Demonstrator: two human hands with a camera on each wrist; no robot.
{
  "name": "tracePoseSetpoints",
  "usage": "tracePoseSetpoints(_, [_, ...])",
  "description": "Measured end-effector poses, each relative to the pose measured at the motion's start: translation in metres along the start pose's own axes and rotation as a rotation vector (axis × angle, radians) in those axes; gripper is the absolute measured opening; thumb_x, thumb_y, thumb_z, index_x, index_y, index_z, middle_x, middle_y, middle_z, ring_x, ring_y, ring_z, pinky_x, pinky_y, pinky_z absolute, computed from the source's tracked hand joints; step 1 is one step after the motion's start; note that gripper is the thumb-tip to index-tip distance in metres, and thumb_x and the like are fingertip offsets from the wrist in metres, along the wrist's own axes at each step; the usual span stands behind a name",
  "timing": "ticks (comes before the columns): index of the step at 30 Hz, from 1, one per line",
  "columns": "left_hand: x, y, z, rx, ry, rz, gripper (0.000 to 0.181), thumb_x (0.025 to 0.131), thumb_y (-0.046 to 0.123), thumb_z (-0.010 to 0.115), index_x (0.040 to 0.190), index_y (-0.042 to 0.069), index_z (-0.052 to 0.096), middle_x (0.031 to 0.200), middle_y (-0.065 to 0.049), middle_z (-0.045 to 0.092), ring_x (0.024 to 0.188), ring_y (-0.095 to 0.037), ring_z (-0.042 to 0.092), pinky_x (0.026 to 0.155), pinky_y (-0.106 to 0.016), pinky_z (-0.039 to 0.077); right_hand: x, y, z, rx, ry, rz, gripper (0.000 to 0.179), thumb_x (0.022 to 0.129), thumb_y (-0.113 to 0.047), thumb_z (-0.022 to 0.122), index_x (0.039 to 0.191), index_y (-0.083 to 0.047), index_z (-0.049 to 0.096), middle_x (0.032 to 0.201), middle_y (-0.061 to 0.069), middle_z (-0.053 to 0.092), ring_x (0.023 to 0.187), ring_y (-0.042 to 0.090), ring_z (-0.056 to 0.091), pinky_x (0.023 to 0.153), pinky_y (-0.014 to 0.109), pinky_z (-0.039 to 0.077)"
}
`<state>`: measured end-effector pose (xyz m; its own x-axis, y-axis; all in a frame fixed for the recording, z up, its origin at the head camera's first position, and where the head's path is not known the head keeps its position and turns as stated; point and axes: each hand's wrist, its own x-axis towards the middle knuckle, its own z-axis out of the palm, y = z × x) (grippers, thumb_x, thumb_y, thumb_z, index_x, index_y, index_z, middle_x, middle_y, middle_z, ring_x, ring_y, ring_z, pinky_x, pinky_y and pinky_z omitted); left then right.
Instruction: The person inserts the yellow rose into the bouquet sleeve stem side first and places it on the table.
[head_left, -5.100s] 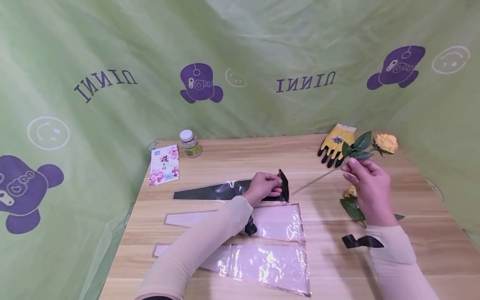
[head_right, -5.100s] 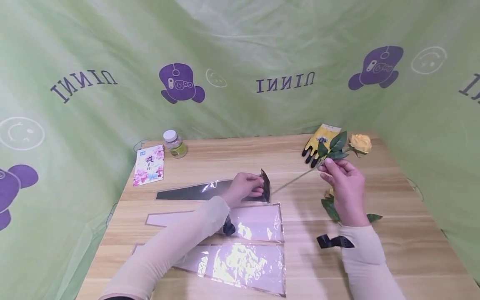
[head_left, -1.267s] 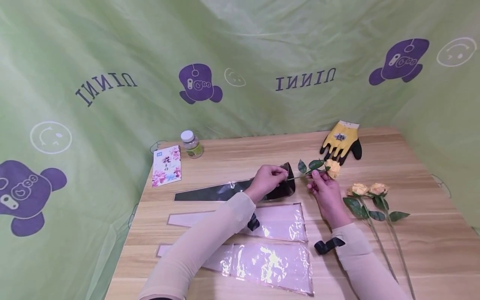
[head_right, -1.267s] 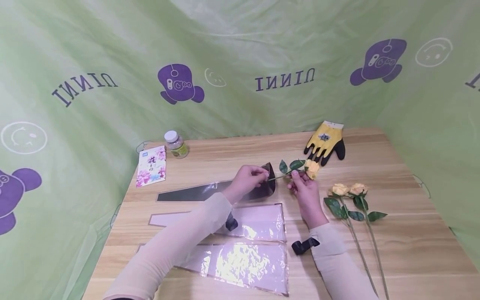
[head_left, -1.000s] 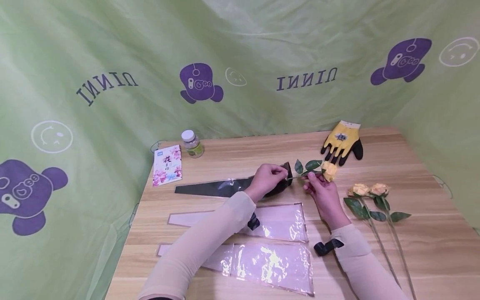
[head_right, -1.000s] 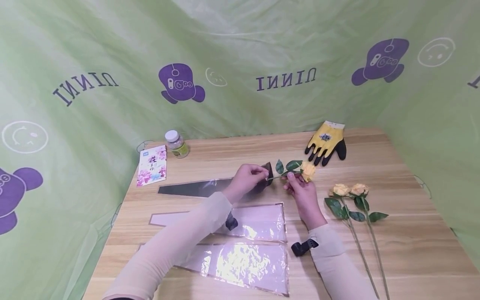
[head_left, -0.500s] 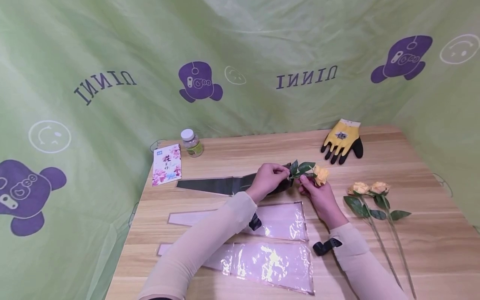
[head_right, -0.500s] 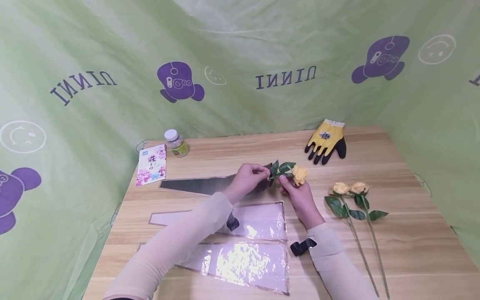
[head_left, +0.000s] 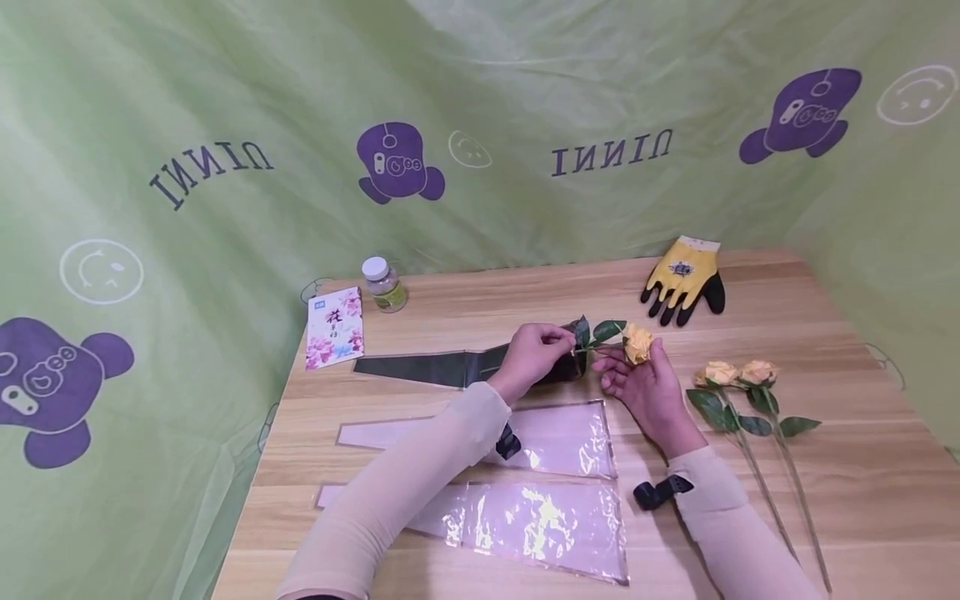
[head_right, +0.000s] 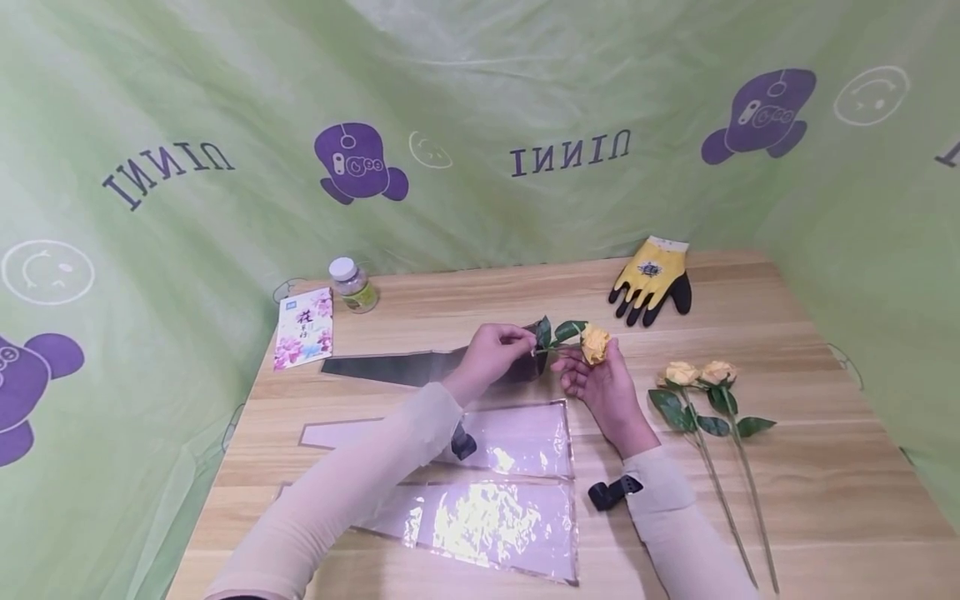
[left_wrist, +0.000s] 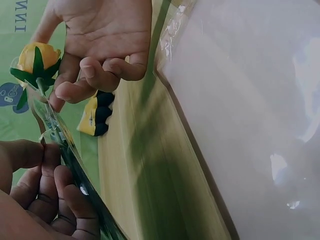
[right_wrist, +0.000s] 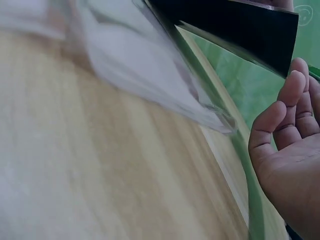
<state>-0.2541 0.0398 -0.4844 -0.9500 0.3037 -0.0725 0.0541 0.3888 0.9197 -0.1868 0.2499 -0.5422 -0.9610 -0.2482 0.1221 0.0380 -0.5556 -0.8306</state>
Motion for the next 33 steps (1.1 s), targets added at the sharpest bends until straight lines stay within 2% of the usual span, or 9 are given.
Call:
tracePoseSetpoints(6, [-0.002,0.001,0.000,-0.003,0.003,-0.004,0.009,0.096,0.020,0.073,0.099,0.016,0.081,0.098,0.011,0.073,0.096,-0.006,0.064,0.091,-0.026,0.054,0.000,-0.004,0.003,0.033,-0.019,-0.009,0.067,0.109,-0.050,0.008,0.131,-0.006,0.054,0.110,0.013,0.066,0.097,0.024,0.060,0.080,0.031,0.054])
tracePoseSetpoints(11, [-0.003,0.002,-0.001,-0.030,0.001,0.008,0.009,0.095,0.019,0.074,0.098,0.015,0.081,0.096,0.011,0.073,0.092,-0.007,0.064,0.087,-0.026,0.056,0.002,-0.006,0.006,-0.021,-0.019,-0.020,0.061,0.110,-0.047,0.013,0.133,-0.007,0.053,0.107,0.014,0.066,0.093,0.024,0.060,0.078,0.030,0.055])
tracePoseSetpoints(16, [-0.004,0.003,-0.001,-0.054,-0.015,0.020,0.010,0.095,0.020,0.074,0.099,0.013,0.080,0.094,0.011,0.072,0.087,-0.008,0.064,0.083,-0.025,0.056,0.004,-0.006,0.007,-0.113,0.002,0.012,0.058,0.110,-0.049,0.017,0.131,-0.009,0.053,0.104,0.012,0.065,0.088,0.021,0.058,0.076,0.028,0.053])
tracePoseSetpoints(20, [-0.004,0.003,0.000,-0.066,-0.021,0.022,0.009,0.095,0.018,0.074,0.099,0.013,0.080,0.095,0.011,0.072,0.088,-0.008,0.065,0.082,-0.023,0.057,0.004,-0.005,0.008,-0.147,0.037,0.025,0.058,0.111,-0.048,0.020,0.128,-0.007,0.058,0.102,0.011,0.064,0.083,0.019,0.057,0.073,0.027,0.052])
tracePoseSetpoints(23, [-0.005,0.004,0.000,-0.090,-0.031,0.010,0.009,0.095,0.017,0.074,0.100,0.012,0.080,0.095,0.010,0.072,0.085,-0.008,0.065,0.076,-0.024,0.059,0.004,-0.005,0.008,-0.155,0.053,0.030,0.056,0.111,-0.047,0.022,0.126,-0.008,0.059,0.101,0.011,0.064,0.082,0.018,0.056,0.072,0.027,0.051])
tracePoseSetpoints(25, [-0.005,0.006,0.000,-0.141,-0.046,-0.007,0.009,0.095,0.014,0.073,0.101,0.009,0.079,0.095,0.008,0.072,0.080,-0.009,0.065,0.071,-0.026,0.061,0.004,-0.006,0.008,-0.158,0.063,0.034,0.053,0.111,-0.046,0.023,0.125,-0.009,0.059,0.100,0.011,0.064,0.081,0.018,0.055,0.071,0.026,0.051])
tracePoseSetpoints(28, [-0.007,0.010,0.001,-0.263,-0.082,-0.050,0.011,0.096,0.008,0.071,0.103,0.002,0.076,0.092,0.000,0.073,0.070,-0.012,0.065,0.065,-0.030,0.065,0.005,-0.007,0.010,-0.179,0.101,0.054,0.046,0.111,-0.045,0.030,0.121,-0.012,0.061,0.098,0.010,0.064,0.081,0.017,0.056,0.071,0.026,0.052])
tracePoseSetpoints(31, [-0.008,0.014,0.003,-0.382,-0.109,-0.092,0.012,0.097,0.003,0.068,0.105,-0.003,0.074,0.091,-0.009,0.073,0.064,-0.016,0.065,0.064,-0.032,0.066,0.005,-0.009,0.013,-0.220,0.165,0.081,0.039,0.109,-0.045,0.040,0.115,-0.016,0.065,0.097,0.008,0.065,0.081,0.016,0.057,0.073,0.025,0.055])
tracePoseSetpoints(33, [-0.008,0.015,0.004,-0.426,-0.109,-0.107,0.011,0.097,0.002,0.067,0.105,-0.004,0.073,0.093,-0.013,0.072,0.063,-0.017,0.067,0.065,-0.032,0.066,0.006,-0.011,0.013,-0.236,0.217,0.086,0.035,0.108,-0.043,0.047,0.108,-0.016,0.069,0.093,0.007,0.066,0.079,0.015,0.058,0.073,0.025,0.056])
